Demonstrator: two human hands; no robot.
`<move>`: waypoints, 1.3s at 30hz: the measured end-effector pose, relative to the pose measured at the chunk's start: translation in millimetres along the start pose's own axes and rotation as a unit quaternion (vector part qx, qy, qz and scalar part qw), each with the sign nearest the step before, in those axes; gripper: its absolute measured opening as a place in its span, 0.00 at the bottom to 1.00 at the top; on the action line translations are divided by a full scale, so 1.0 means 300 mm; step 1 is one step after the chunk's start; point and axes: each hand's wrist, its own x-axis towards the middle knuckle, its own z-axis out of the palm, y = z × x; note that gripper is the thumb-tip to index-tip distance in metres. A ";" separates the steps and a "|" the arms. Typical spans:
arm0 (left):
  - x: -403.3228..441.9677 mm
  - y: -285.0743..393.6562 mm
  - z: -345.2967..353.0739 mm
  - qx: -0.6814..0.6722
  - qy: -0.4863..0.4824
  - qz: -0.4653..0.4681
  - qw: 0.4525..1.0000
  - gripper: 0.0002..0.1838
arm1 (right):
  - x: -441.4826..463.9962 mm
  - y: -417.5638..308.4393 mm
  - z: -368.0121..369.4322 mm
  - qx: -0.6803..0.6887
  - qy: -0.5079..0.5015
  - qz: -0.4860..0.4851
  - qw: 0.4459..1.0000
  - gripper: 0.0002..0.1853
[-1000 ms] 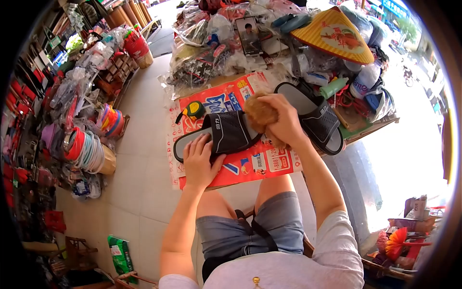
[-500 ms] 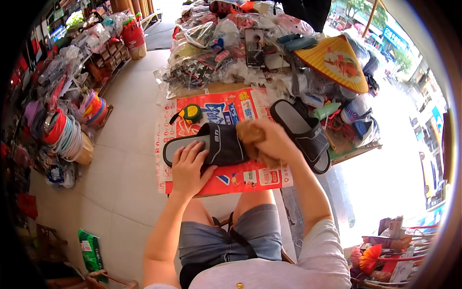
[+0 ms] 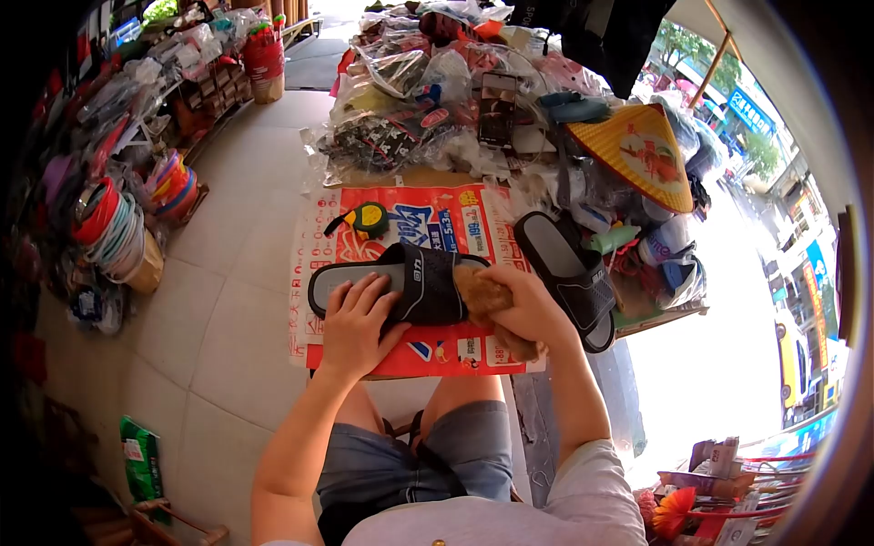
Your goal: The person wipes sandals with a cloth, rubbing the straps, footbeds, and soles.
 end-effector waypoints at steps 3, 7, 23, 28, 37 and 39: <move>-0.001 0.000 0.001 -0.006 0.001 -0.001 1.000 0.24 | -0.042 0.021 -0.047 0.023 -0.065 0.012 0.998 0.23; 0.001 0.004 0.000 -0.006 -0.005 -0.006 1.000 0.24 | -0.001 0.045 -0.034 0.133 0.033 0.071 0.988 0.23; -0.003 0.003 0.004 0.005 0.000 -0.008 1.000 0.23 | 0.017 0.071 0.041 0.098 0.122 0.037 0.987 0.24; -0.004 -0.002 -0.006 -0.004 0.004 -0.003 1.000 0.23 | -0.017 0.060 -0.028 0.140 -0.058 0.073 0.986 0.23; -0.001 0.000 0.002 0.006 0.001 -0.005 1.000 0.24 | 0.020 0.063 0.066 0.048 0.074 0.051 0.995 0.24; -0.004 -0.003 -0.005 0.001 0.002 -0.005 1.000 0.24 | -0.024 0.047 0.018 0.060 0.019 0.056 0.996 0.25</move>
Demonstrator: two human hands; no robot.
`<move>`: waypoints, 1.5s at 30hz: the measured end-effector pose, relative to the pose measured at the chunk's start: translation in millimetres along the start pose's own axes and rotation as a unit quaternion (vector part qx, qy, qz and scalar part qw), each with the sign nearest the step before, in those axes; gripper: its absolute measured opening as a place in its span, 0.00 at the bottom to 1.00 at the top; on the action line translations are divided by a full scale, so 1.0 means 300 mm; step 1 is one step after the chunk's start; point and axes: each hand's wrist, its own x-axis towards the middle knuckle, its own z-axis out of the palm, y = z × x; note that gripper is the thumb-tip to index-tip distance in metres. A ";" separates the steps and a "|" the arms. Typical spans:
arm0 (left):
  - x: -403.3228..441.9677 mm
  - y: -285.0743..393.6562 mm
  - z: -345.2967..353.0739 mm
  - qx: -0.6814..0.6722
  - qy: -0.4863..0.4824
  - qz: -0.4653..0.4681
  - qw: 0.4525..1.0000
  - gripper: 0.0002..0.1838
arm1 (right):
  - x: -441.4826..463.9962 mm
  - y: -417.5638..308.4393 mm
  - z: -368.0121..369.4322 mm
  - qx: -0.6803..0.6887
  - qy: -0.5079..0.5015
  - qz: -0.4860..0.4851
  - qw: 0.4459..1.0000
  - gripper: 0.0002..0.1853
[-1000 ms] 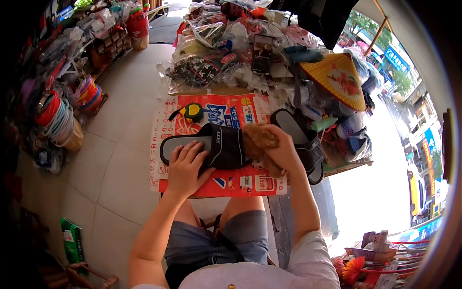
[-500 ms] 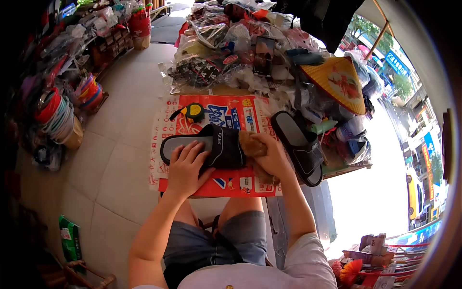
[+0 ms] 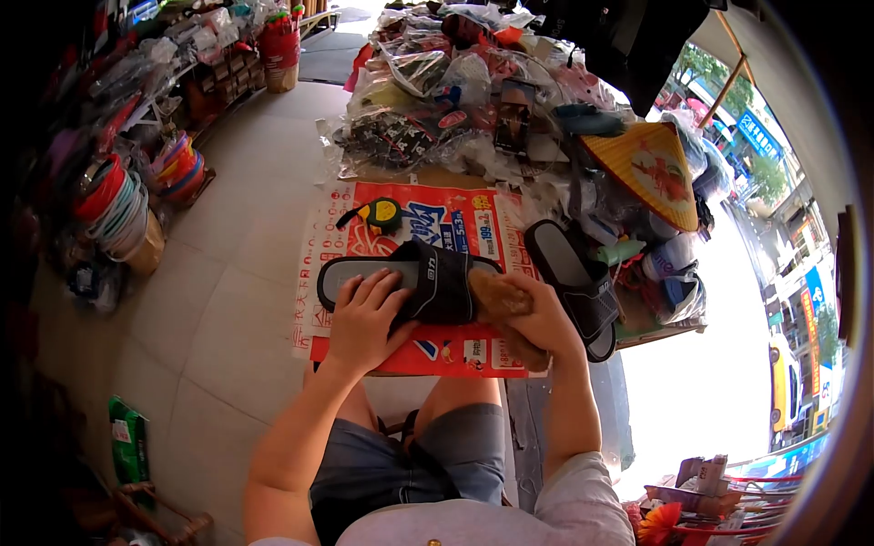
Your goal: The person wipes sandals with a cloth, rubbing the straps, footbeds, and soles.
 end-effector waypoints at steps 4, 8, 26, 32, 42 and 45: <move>0.005 -0.002 0.007 -0.008 0.001 -0.002 1.000 0.25 | -0.054 -0.001 -0.053 0.098 -0.038 0.015 0.994 0.24; 0.001 0.002 0.004 0.001 -0.002 -0.001 1.000 0.25 | -0.025 0.000 0.000 0.112 0.087 0.058 0.988 0.24; -0.075 0.193 -0.028 -0.610 0.125 -0.115 0.774 0.51 | -0.066 -0.198 0.508 0.377 0.091 -0.168 0.906 0.31; -0.099 0.107 -0.148 -0.535 0.148 -0.286 0.781 0.27 | -0.065 -0.215 0.353 0.090 0.068 -0.307 0.945 0.37; 0.174 -0.043 -0.197 0.245 -0.216 -0.016 0.945 0.28 | 0.003 0.103 0.227 -0.067 0.272 -0.105 0.954 0.17; 0.207 0.032 -0.158 0.217 -0.230 -0.003 0.949 0.30 | -0.007 0.080 0.231 -0.122 0.250 -0.106 0.955 0.13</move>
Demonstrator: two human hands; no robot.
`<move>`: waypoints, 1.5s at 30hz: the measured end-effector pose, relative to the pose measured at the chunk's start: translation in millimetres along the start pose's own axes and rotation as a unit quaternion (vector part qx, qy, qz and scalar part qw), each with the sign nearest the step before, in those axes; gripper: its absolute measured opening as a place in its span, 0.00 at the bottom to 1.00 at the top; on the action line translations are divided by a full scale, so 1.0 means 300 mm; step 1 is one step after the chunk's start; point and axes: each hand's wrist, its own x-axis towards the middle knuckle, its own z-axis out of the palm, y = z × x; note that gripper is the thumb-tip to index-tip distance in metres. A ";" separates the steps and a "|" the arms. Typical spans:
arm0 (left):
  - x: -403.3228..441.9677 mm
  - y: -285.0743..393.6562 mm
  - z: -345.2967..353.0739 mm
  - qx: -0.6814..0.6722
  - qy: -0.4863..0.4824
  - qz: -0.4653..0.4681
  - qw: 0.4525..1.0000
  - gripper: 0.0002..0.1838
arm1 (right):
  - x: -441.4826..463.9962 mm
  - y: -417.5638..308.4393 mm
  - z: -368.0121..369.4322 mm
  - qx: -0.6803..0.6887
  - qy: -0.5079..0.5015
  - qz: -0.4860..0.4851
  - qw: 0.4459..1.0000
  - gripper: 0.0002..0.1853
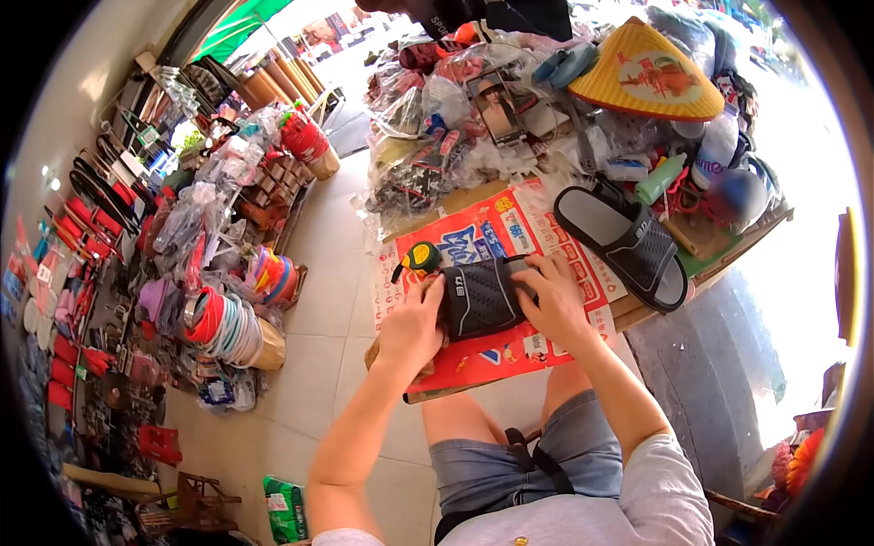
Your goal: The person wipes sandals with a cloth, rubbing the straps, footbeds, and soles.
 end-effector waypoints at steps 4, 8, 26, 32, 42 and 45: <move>0.009 -0.086 -0.019 -0.391 -0.058 -0.036 0.918 0.34 | -0.001 0.016 -0.004 0.039 0.015 0.003 0.999 0.12; -0.006 -0.128 0.044 -0.367 -0.039 -0.016 0.929 0.33 | 0.005 0.010 -0.003 0.052 0.015 0.011 0.998 0.12; 0.092 -0.077 0.028 -0.313 -0.070 0.087 0.943 0.24 | 0.003 -0.009 -0.011 0.014 -0.007 0.011 1.000 0.11; 0.024 -0.253 -0.048 -0.239 -0.076 0.021 0.968 0.23 | 0.000 -0.003 -0.012 -0.007 0.000 -0.005 1.000 0.12; -0.029 -0.100 0.030 -0.300 -0.003 0.045 0.953 0.23 | -0.005 0.014 0.000 0.018 0.000 0.005 1.000 0.11; -0.074 -0.216 -0.006 -0.205 -0.028 -0.022 0.978 0.22 | -0.008 0.009 -0.003 0.030 -0.009 0.007 0.999 0.11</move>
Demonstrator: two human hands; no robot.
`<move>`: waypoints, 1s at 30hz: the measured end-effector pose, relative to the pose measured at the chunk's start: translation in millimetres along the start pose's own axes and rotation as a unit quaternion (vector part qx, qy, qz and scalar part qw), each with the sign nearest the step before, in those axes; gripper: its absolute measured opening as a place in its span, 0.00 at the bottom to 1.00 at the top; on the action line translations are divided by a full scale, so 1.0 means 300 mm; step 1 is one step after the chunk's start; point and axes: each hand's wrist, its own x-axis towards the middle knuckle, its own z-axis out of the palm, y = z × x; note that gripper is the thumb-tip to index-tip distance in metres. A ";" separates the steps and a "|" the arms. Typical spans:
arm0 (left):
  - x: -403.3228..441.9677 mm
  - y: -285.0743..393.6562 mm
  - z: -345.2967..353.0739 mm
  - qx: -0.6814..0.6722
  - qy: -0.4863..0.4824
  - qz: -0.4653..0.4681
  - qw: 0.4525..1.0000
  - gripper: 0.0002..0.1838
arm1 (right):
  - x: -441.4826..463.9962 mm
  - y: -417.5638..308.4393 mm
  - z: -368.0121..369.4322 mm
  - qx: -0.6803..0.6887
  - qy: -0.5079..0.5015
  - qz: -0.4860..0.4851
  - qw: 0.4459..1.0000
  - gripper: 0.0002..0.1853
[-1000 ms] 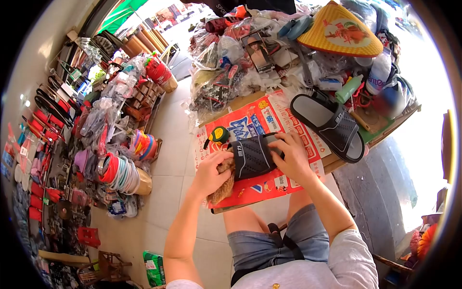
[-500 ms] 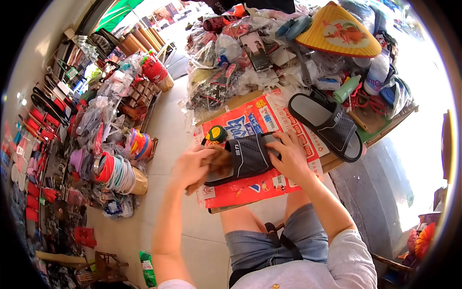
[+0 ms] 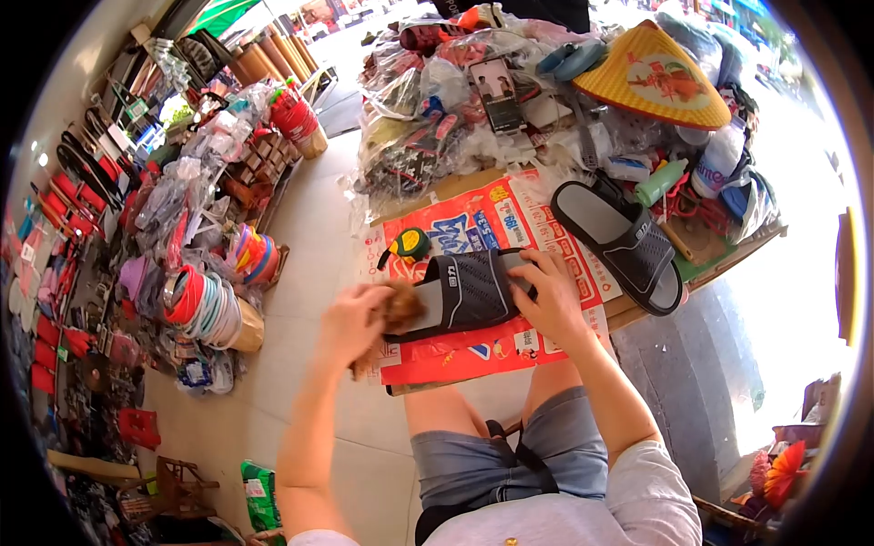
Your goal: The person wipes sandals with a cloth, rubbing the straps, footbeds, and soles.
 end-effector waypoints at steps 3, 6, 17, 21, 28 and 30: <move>-0.036 -0.084 -0.029 0.078 0.073 -0.025 0.994 0.21 | 0.013 -0.015 -0.001 -0.025 -0.015 0.004 1.000 0.12; -0.061 -0.027 0.016 -0.107 0.165 -0.031 0.980 0.21 | 0.008 -0.020 0.004 -0.030 -0.020 0.008 0.999 0.12; -0.103 -0.058 0.045 -0.020 0.116 -0.066 0.991 0.19 | 0.006 -0.002 0.010 0.011 -0.026 -0.006 1.000 0.14; -0.088 -0.002 0.042 -0.078 0.214 -0.031 0.973 0.20 | 0.004 0.009 0.016 0.003 -0.032 -0.008 0.999 0.14; -0.114 -0.031 0.087 -0.075 0.111 -0.057 0.989 0.24 | 0.007 0.002 0.008 0.013 -0.044 -0.002 0.999 0.15; -0.118 -0.089 0.051 0.013 0.160 -0.105 0.981 0.24 | 0.001 0.004 0.011 0.011 -0.049 0.002 0.999 0.15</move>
